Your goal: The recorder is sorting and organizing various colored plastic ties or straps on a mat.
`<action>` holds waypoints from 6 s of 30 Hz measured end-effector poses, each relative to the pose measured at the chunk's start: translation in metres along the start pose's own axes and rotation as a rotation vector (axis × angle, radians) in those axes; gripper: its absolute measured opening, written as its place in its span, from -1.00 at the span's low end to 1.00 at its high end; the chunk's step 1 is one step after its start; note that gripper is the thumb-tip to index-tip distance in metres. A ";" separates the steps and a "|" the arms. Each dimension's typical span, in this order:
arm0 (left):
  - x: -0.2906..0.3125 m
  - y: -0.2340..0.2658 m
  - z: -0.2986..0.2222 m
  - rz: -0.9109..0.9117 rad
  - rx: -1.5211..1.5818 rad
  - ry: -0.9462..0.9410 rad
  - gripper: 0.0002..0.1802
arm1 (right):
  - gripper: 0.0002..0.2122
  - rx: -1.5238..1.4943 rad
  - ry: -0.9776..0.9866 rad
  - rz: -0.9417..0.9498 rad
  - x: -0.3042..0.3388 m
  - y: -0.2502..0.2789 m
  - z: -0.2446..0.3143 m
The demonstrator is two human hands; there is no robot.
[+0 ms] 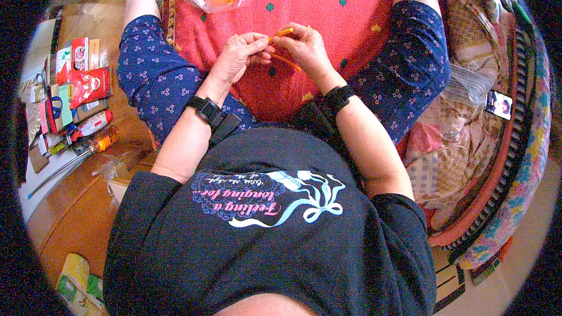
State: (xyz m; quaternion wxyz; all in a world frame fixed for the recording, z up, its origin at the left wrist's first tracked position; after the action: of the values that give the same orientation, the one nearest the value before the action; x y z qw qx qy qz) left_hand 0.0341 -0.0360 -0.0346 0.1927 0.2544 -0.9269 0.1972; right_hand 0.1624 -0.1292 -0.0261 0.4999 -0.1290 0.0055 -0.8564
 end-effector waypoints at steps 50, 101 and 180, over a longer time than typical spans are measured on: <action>0.005 -0.013 -0.015 -0.160 -0.808 -0.388 -0.86 | -0.85 -0.184 -0.359 0.041 -0.003 -0.002 -0.015; 0.008 -0.021 -0.018 -0.332 -0.963 -0.406 -0.88 | -0.84 0.209 0.120 -0.307 0.003 -0.013 -0.002; 0.004 -0.004 -0.008 -0.282 -0.866 -0.364 -0.84 | -0.89 0.403 0.271 -0.041 0.003 -0.014 -0.005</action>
State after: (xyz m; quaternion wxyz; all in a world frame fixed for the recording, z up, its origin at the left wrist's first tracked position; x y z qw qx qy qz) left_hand 0.0349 -0.0373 -0.0246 0.1405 0.3044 -0.8989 -0.2822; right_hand 0.1477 -0.1255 -0.0287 0.4926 0.0896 -0.1011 -0.8597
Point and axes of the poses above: each hand's wrist, its own x-axis away from the middle knuckle, its own y-axis out of the back of the hand, z = x × y, the point moved 3 cm from there along -x, towards the middle knuckle, and after that the axes turned 10 degrees about -x, right-handed, at the moved point
